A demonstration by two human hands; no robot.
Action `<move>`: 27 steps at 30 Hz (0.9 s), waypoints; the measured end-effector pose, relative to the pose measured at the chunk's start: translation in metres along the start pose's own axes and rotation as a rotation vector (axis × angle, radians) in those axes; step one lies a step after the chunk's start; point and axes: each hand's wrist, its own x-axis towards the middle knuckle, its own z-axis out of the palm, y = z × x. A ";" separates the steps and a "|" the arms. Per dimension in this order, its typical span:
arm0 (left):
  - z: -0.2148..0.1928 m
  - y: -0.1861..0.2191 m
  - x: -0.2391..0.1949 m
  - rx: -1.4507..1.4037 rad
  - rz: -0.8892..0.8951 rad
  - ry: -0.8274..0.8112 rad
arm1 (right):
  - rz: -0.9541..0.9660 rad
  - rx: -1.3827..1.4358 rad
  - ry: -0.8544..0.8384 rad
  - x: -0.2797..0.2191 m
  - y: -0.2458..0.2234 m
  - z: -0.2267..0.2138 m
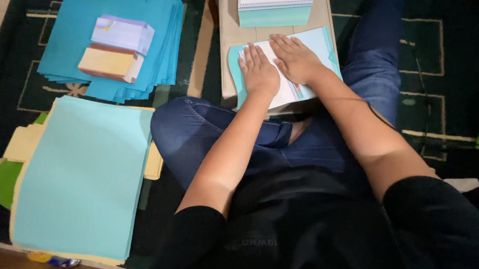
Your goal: Manually assembling invitations by folding cards and inserting them into decorative folders.
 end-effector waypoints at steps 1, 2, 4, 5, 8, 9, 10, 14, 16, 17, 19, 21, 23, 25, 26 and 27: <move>-0.005 0.001 -0.005 0.007 0.004 -0.004 | 0.006 0.006 0.002 -0.011 -0.004 0.001; -0.009 0.002 -0.009 0.005 0.007 0.003 | 0.011 0.004 0.005 -0.023 -0.008 0.002; -0.011 0.003 -0.010 0.004 0.016 0.008 | 0.022 0.002 0.007 -0.045 -0.017 0.000; -0.008 0.002 -0.006 0.005 0.016 0.014 | 0.031 0.013 0.007 -0.057 -0.022 -0.004; -0.016 0.007 -0.019 -0.006 0.052 -0.022 | 0.035 0.026 0.008 -0.067 -0.020 0.005; -0.025 0.009 -0.025 -0.010 0.089 -0.057 | 0.026 0.030 0.018 -0.063 -0.015 0.009; -0.019 0.007 -0.030 -0.010 0.092 -0.041 | 0.022 0.020 0.031 -0.060 -0.013 0.008; -0.012 -0.002 -0.062 0.301 0.206 -0.233 | 0.019 0.027 0.021 -0.051 -0.007 0.009; 0.001 -0.006 -0.071 0.359 0.212 -0.287 | 0.019 0.020 0.005 -0.056 -0.011 0.007; 0.012 -0.009 -0.066 0.389 0.219 -0.285 | 0.023 0.048 -0.006 -0.059 -0.015 0.001; 0.037 -0.022 -0.047 0.420 0.227 -0.270 | 0.027 0.067 -0.007 -0.059 -0.014 -0.007; 0.068 -0.039 -0.021 0.240 0.300 -0.164 | 0.041 0.390 0.072 -0.059 -0.003 -0.007; 0.017 -0.040 -0.050 0.176 0.348 -0.061 | 0.090 0.650 0.148 -0.064 0.007 -0.011; -0.022 -0.041 -0.078 0.107 0.393 0.032 | 0.143 0.914 0.212 -0.068 0.021 -0.003; -0.038 -0.041 -0.091 -0.075 0.420 0.181 | 0.123 1.040 0.365 -0.067 0.031 0.005; -0.054 -0.041 -0.104 -0.257 0.442 0.330 | 0.102 1.164 0.520 -0.067 0.041 0.013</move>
